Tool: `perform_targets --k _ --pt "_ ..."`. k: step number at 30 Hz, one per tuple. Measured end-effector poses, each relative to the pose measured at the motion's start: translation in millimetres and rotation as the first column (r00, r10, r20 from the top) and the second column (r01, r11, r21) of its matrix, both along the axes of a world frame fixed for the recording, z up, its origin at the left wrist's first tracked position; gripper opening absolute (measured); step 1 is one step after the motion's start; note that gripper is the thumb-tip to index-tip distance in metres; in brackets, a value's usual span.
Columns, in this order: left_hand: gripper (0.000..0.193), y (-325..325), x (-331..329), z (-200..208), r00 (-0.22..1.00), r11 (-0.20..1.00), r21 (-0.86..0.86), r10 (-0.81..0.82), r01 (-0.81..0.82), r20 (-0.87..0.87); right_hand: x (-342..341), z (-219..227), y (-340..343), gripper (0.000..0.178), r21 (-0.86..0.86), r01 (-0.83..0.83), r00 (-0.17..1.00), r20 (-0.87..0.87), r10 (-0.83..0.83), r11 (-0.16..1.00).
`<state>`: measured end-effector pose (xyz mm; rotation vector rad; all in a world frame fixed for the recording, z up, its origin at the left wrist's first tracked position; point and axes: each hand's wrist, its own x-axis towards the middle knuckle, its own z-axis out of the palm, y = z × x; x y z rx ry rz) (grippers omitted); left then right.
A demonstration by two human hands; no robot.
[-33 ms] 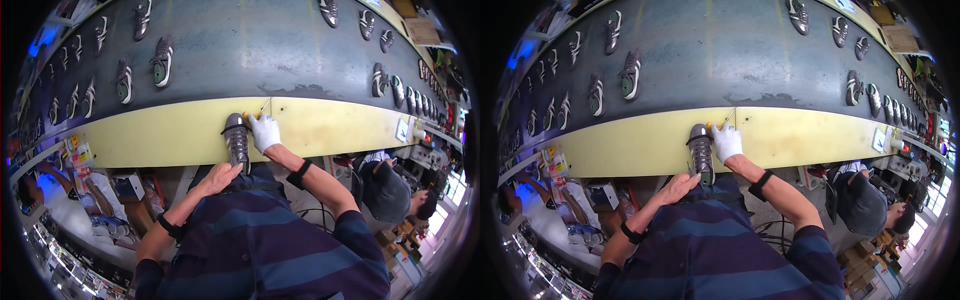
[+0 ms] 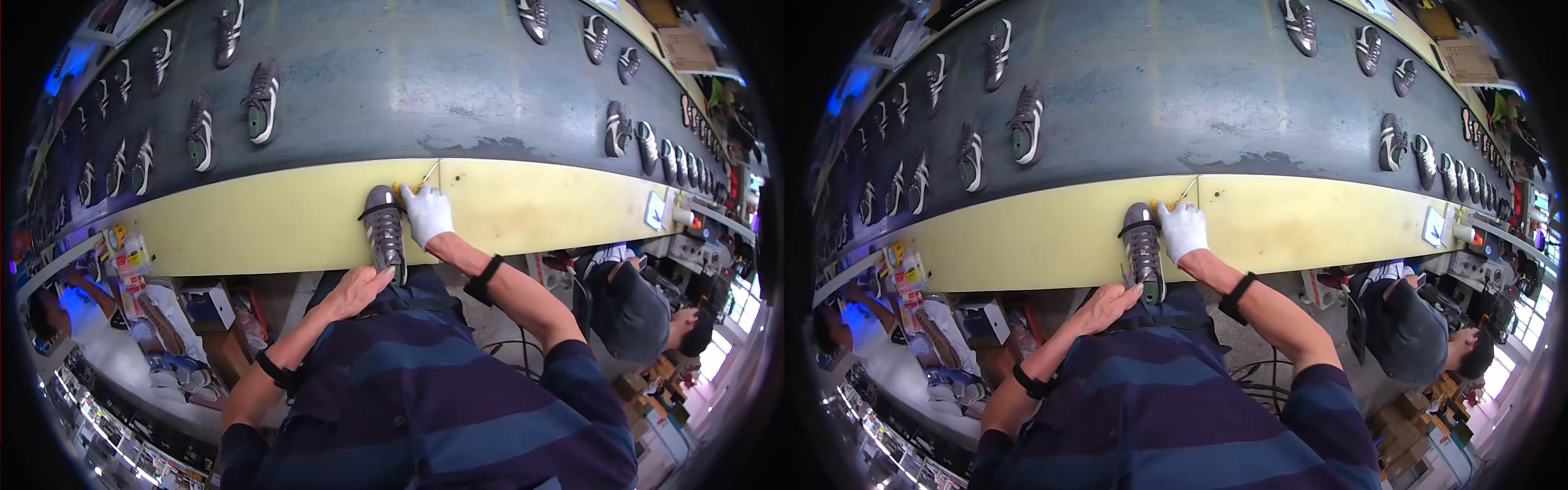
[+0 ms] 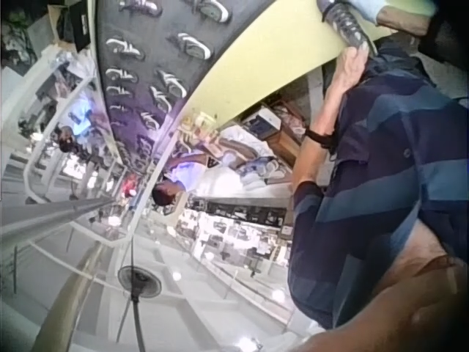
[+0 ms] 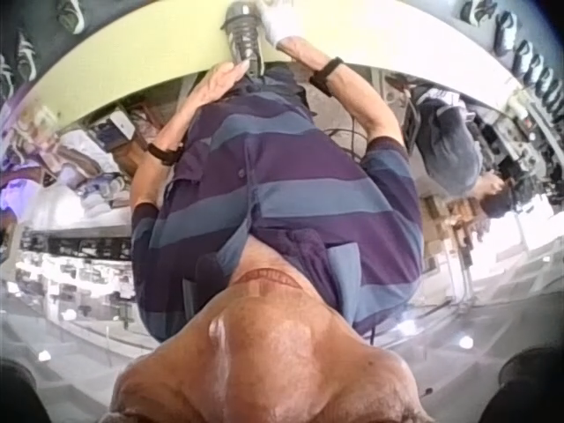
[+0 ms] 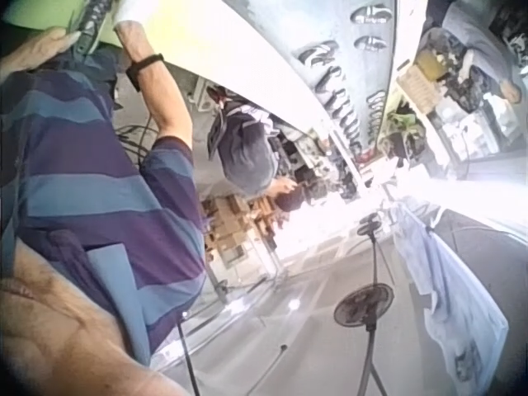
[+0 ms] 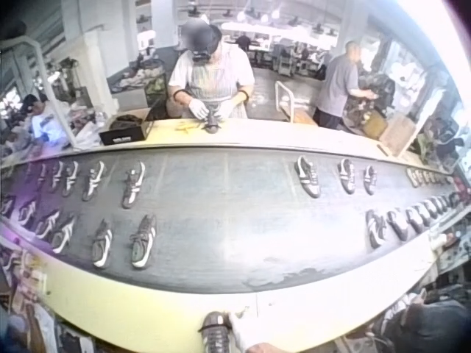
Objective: The worker is assembling shoes on a conveyor belt, including lacing them and adjusting the components.
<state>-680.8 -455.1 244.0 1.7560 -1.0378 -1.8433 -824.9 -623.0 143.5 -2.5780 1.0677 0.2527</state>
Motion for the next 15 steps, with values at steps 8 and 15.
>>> perform_targets --k 8,15 --pt "0.059 3.3 -7.1 -12.0 0.994 0.994 0.062 0.098 -0.095 -0.051 -40.6 -16.2 -8.2 0.037 0.274 0.327 0.901 0.199 -0.386 0.905" --pt "0.056 -10.6 -16.0 -5.4 0.996 0.992 0.113 0.061 -0.053 -0.064 -136.6 -46.1 -9.0 0.05 0.474 0.552 0.614 0.324 -0.719 0.686"
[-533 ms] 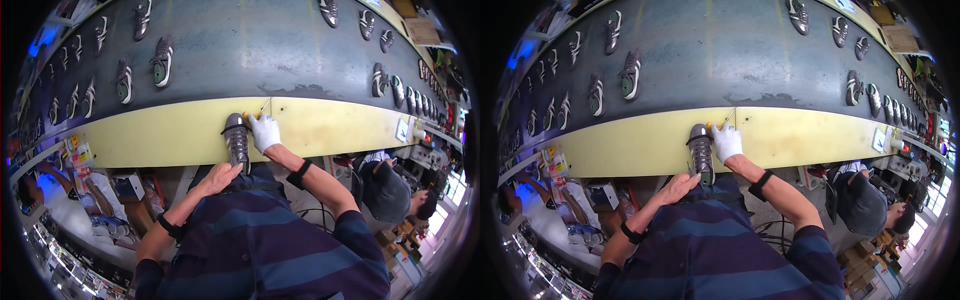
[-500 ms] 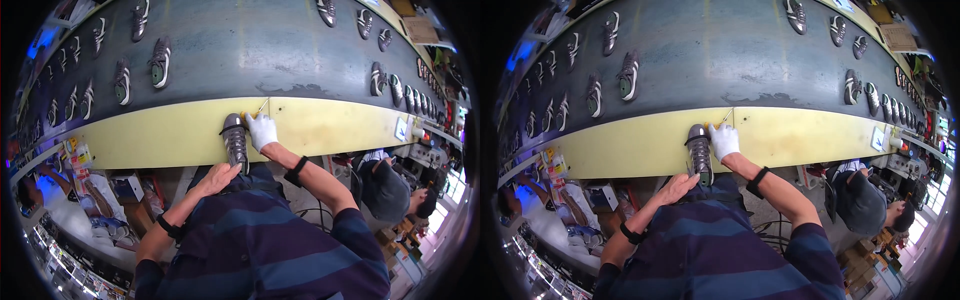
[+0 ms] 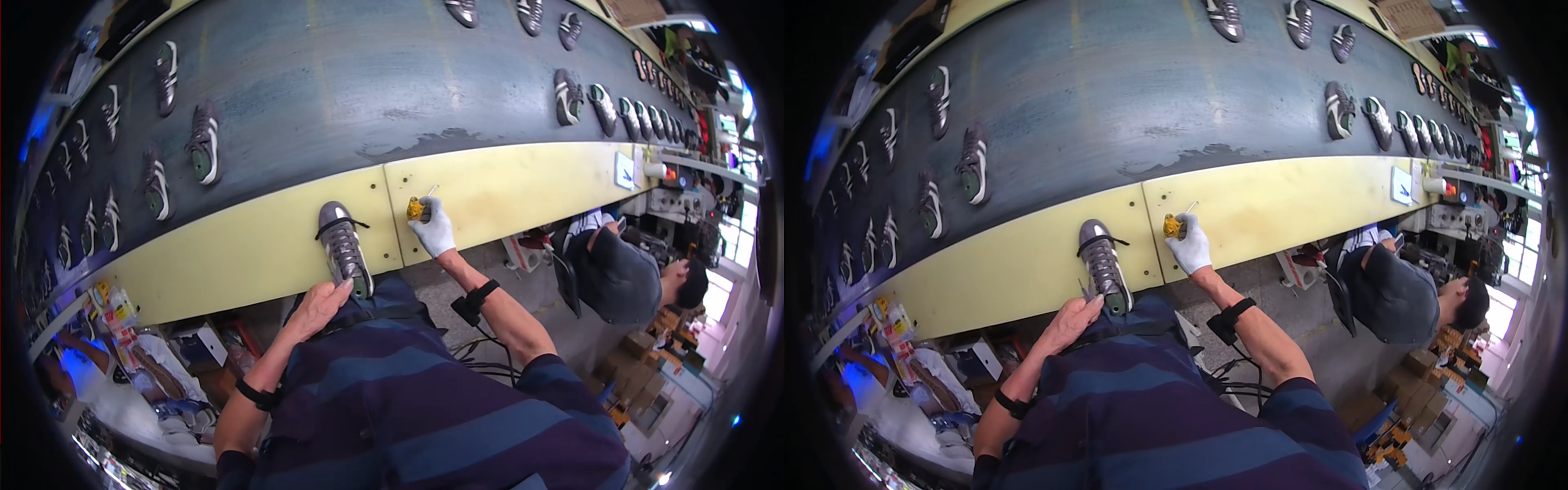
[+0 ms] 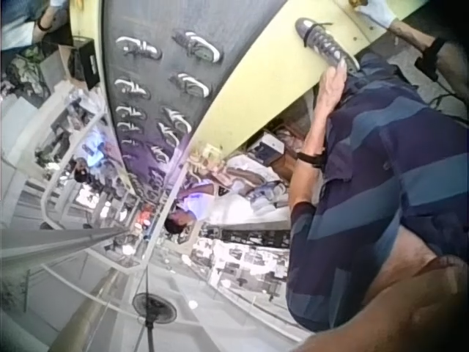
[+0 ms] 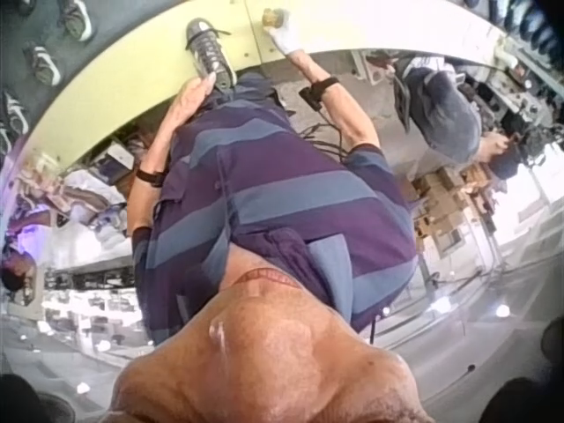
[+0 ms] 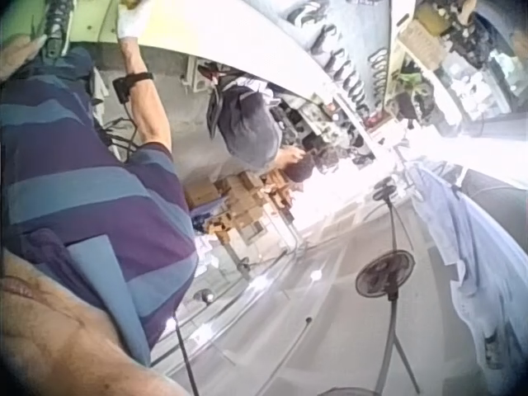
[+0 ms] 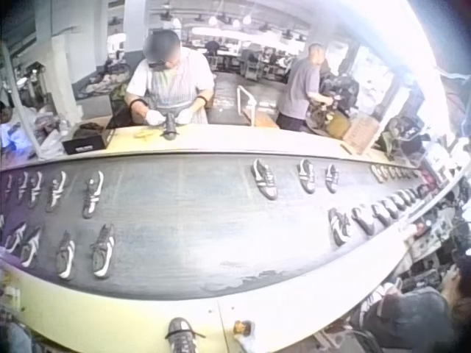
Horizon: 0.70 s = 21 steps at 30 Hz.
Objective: The worker is assembling shoes on a conveyor belt, including lacing them and adjusting the components.
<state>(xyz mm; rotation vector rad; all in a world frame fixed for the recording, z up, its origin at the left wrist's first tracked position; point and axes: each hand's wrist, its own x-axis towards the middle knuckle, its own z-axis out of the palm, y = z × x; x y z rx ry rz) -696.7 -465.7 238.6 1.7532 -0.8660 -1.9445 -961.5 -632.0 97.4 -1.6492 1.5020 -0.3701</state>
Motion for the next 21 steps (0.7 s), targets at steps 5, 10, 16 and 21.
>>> perform_targets --k 5,10,16,21 --pt "0.054 -2.3 -3.9 0.6 0.999 1.0 0.01 0.01 -0.011 0.03 -11.3 10.8 -10.8 0.057 0.483 0.158 0.823 0.419 -0.385 0.861" --pt "0.053 0.4 -8.2 -5.4 0.999 0.999 0.026 0.029 -0.029 0.026 -29.2 20.3 -10.3 0.051 0.835 -0.022 0.112 0.549 -0.828 0.55" --pt "0.051 -5.3 -14.8 -1.8 1.0 0.999 0.04 0.017 -0.018 0.025 -56.0 18.8 -13.0 0.041 0.816 -0.102 -0.294 0.522 -0.8 0.569" --pt "0.052 -9.1 -20.4 0.7 0.999 0.999 0.053 0.003 -0.005 0.039 -79.8 -9.5 -3.8 0.038 0.941 0.326 0.165 0.042 -0.985 0.094"
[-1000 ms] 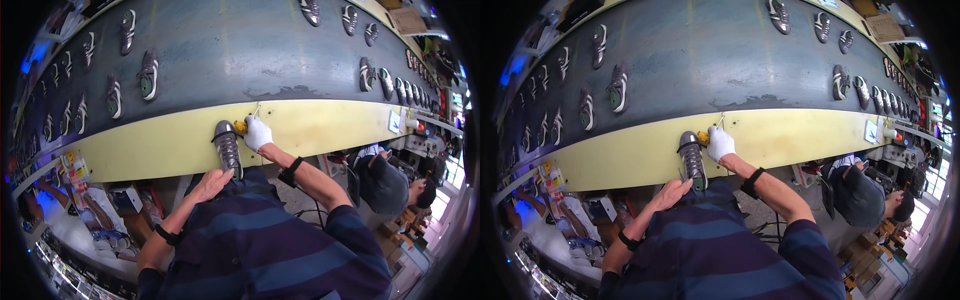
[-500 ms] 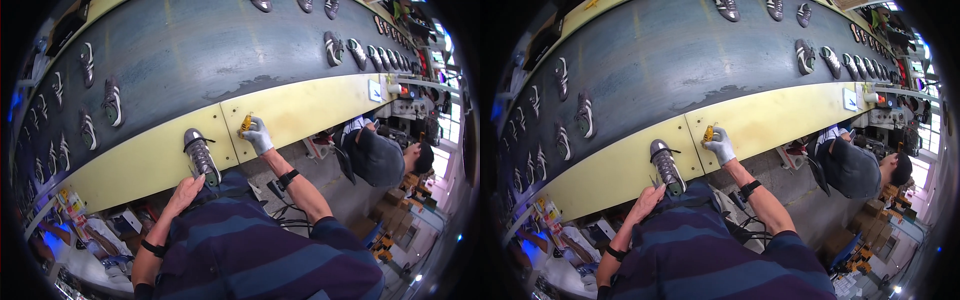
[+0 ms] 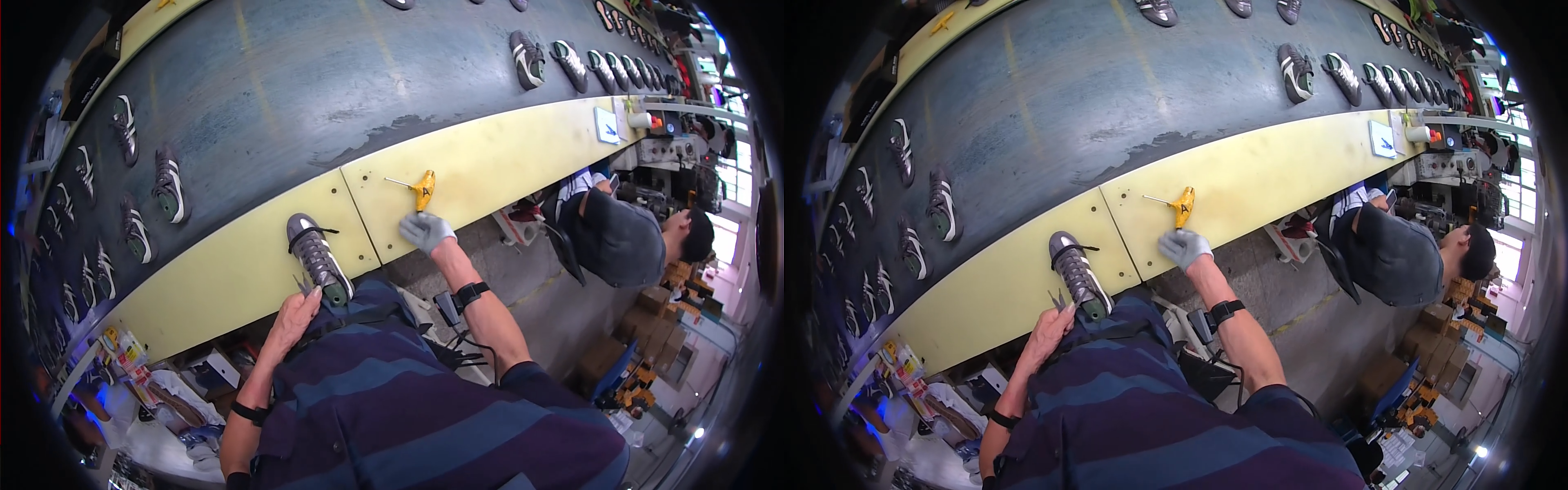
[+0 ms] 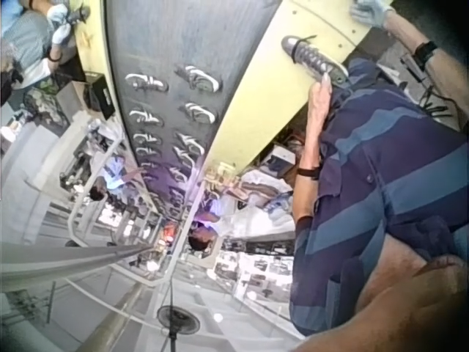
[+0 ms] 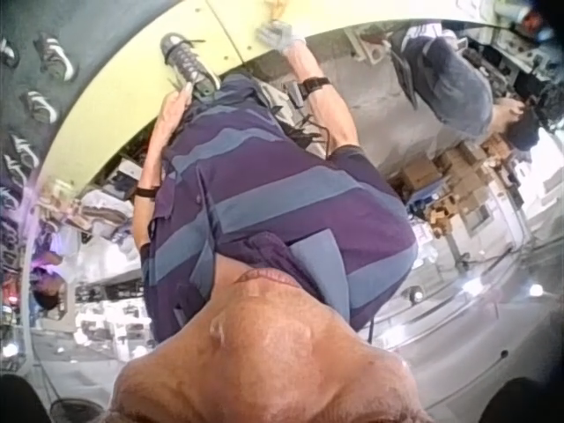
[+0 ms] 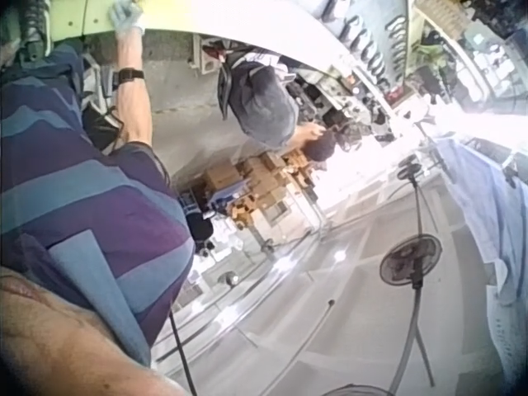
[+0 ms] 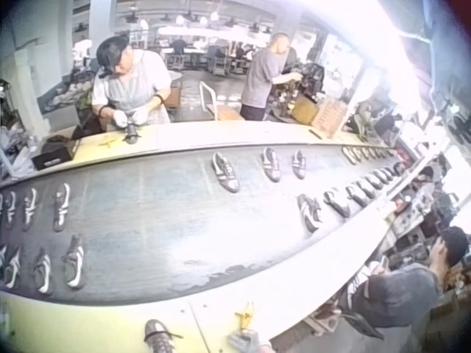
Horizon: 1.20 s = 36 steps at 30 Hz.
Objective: The worker is assembling shoes on a conveyor belt, including lacing them and adjusting the components.
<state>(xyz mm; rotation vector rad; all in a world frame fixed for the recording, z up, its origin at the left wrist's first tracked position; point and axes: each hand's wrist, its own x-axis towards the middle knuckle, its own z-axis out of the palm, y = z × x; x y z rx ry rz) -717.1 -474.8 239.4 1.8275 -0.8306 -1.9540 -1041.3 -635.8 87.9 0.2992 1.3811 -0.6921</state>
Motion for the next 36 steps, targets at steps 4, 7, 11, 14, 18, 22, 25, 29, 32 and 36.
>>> perform_targets --k 4,7,11,14,18,22,25,29,32,36 --pt "0.052 1.5 -1.3 -0.4 1.0 1.0 -0.01 0.008 -0.007 0.015 -4.5 13.2 -1.0 0.035 0.226 -0.966 -0.069 -0.694 0.716 0.127" --pt "0.052 1.9 -2.4 3.6 0.999 1.0 -0.011 0.011 -0.011 0.037 -7.0 57.5 -26.8 0.043 0.328 -0.944 -0.329 -0.931 0.158 -0.036" --pt "0.049 2.9 0.8 11.4 0.997 0.999 0.019 -0.026 0.025 0.076 -14.6 56.0 -53.8 0.047 0.516 -0.759 -0.394 -0.85 -0.351 -0.398" --pt "0.05 6.6 -0.7 6.9 0.999 0.999 0.031 -0.005 0.004 0.033 -16.9 26.0 -64.2 0.045 0.51 -0.642 -0.343 -0.859 -0.381 -0.572" --pt "0.053 4.9 -2.4 11.3 0.998 0.998 0.036 0.056 -0.056 0.008 31.1 36.0 -71.8 0.032 0.455 -0.719 -0.516 -0.856 -0.035 -0.525" --pt "0.057 22.5 1.2 7.6 0.977 0.973 -0.126 0.176 -0.192 -0.123 102.2 64.2 -22.7 0.021 -0.209 -0.897 0.125 -0.965 0.229 -0.389" --pt "0.055 30.4 7.0 6.1 0.968 0.959 -0.178 0.19 -0.219 -0.164 136.1 101.9 12.9 0.021 -0.187 -0.802 0.006 -0.952 0.306 -0.567" --pt "0.052 31.3 13.4 7.4 0.946 0.953 -0.163 0.213 -0.257 -0.246 155.3 103.6 30.6 0.017 0.032 -0.605 -0.232 -0.963 0.138 -0.795" --pt "0.051 32.6 16.1 4.7 0.958 0.962 -0.157 0.188 -0.224 -0.217 168.0 105.4 36.9 0.015 0.154 -0.462 -0.39 -0.92 0.044 -0.873" --pt "0.049 27.0 24.0 13.5 0.979 0.971 -0.168 0.146 -0.169 -0.145 191.3 136.5 37.7 0.02 -0.038 -0.771 -0.443 -0.685 0.579 -0.635"
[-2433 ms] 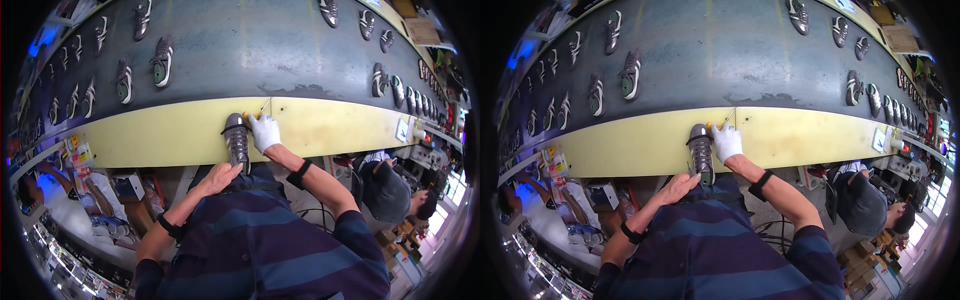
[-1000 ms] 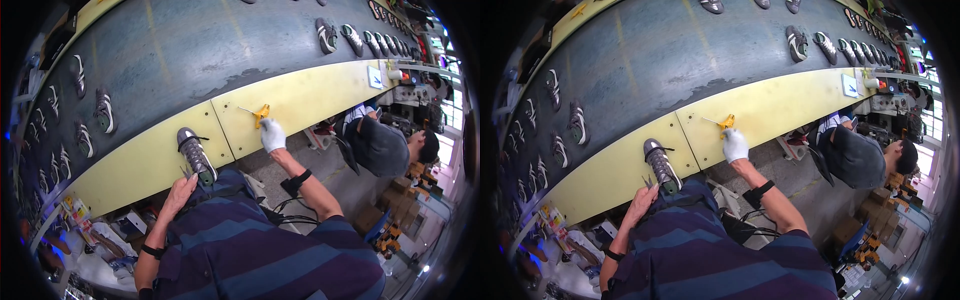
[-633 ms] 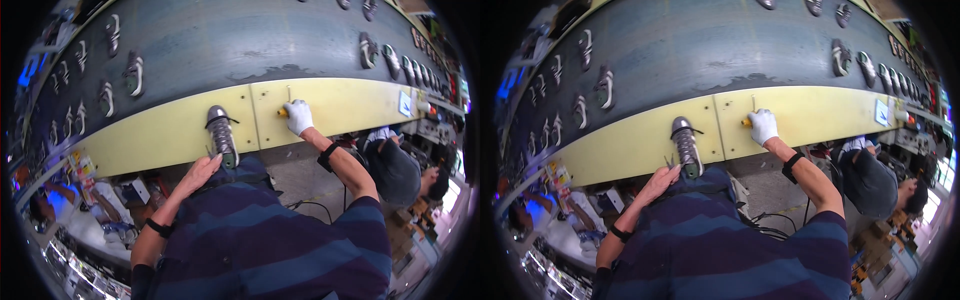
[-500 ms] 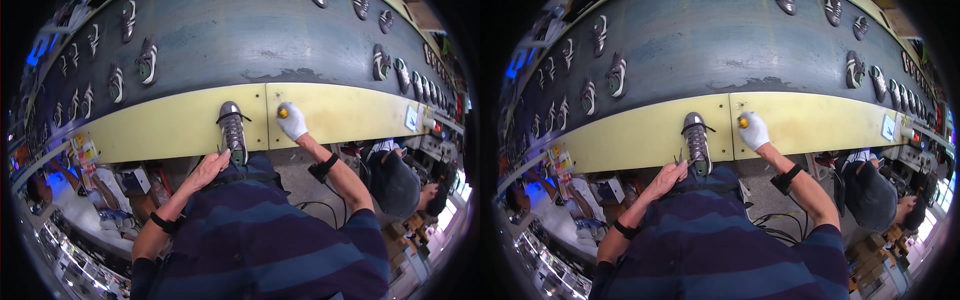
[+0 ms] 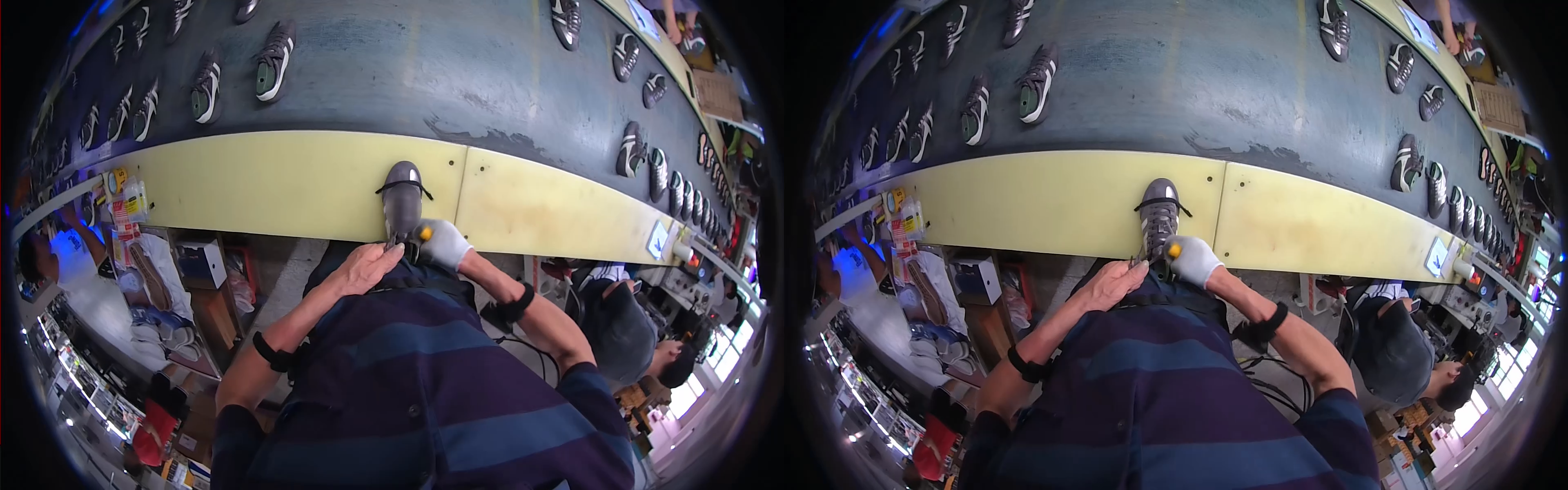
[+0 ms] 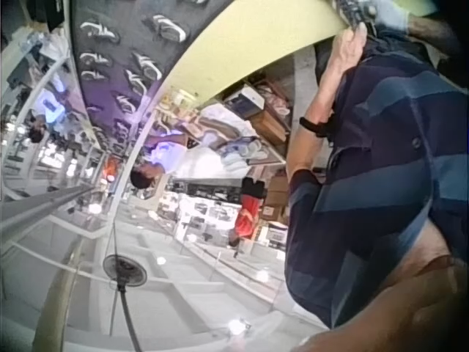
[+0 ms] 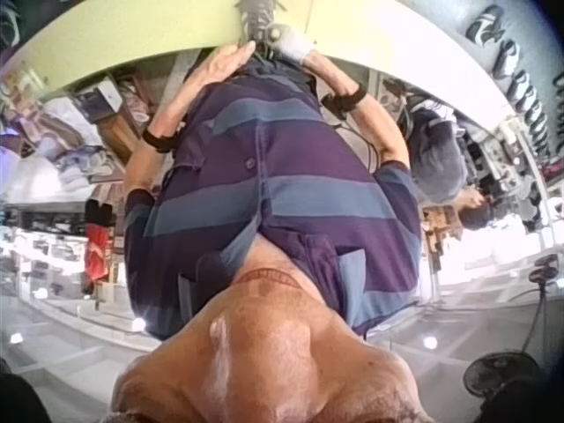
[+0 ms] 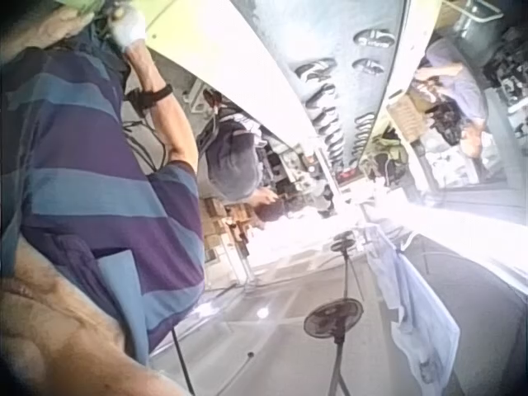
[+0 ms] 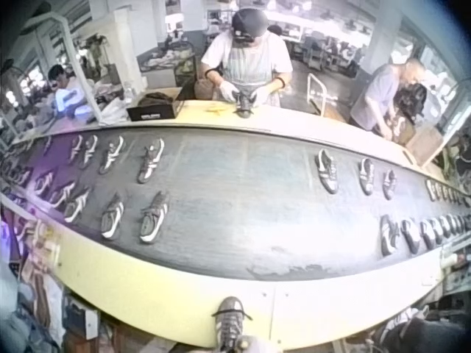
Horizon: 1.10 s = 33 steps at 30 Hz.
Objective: The worker is assembling shoes on a conveyor belt, including lacing them and adjusting the components.
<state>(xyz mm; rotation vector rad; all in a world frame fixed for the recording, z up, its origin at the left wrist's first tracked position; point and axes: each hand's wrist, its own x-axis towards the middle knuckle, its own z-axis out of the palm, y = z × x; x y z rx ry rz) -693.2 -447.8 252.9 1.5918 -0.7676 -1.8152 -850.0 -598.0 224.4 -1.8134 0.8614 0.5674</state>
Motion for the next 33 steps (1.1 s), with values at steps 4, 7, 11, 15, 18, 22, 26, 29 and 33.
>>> perform_targets --k 4,7,11,15,18,22,26,29,33 --pt "0.026 13.4 -1.0 -13.6 0.954 0.943 -0.278 -0.102 0.183 0.282 -6.0 8.0 10.2 0.024 0.361 0.47 0.882 -0.16 -0.443 0.805" --pt "0.025 10.0 4.4 -11.2 0.953 0.934 -0.287 -0.133 0.212 0.273 -2.3 7.7 4.6 0.02 0.352 0.48 0.875 -0.129 -0.466 0.804" --pt "0.027 6.8 7.5 -16.3 0.963 0.955 -0.232 -0.127 0.183 0.238 3.5 -5.1 -12.9 0.013 0.28 0.41 0.912 -0.108 -0.396 0.868" --pt "0.028 0.3 6.6 -19.6 0.949 0.948 -0.179 -0.218 0.261 0.23 -24.0 -23.1 -8.9 0.015 0.074 0.247 0.963 0.096 -0.253 0.966" --pt "0.029 -2.1 8.2 -13.9 0.963 0.956 -0.192 -0.184 0.222 0.199 -38.4 -18.8 0.8 0.015 -0.153 0.008 0.969 0.244 0.03 0.988" --pt "0.033 -3.3 2.8 -11.7 0.978 0.971 -0.179 -0.132 0.161 0.164 -28.0 -15.2 4.2 0.02 -0.288 -0.295 0.948 0.03 0.317 0.911" --pt "0.038 -3.6 -0.2 -12.0 0.983 0.987 -0.112 -0.096 0.114 0.155 -36.7 -20.6 9.3 0.025 -0.252 -0.213 0.965 0.094 0.243 0.944" --pt "0.041 -5.8 -1.4 -6.2 0.988 0.991 -0.102 -0.072 0.086 0.136 -38.0 -24.1 8.8 0.03 -0.102 -0.083 0.989 0.113 0.094 0.991" --pt "0.048 -6.9 -4.4 -0.6 0.994 0.992 -0.123 -0.015 0.028 0.106 -36.9 -24.0 11.6 0.03 -0.16 0.0 0.987 0.158 0.026 0.987"
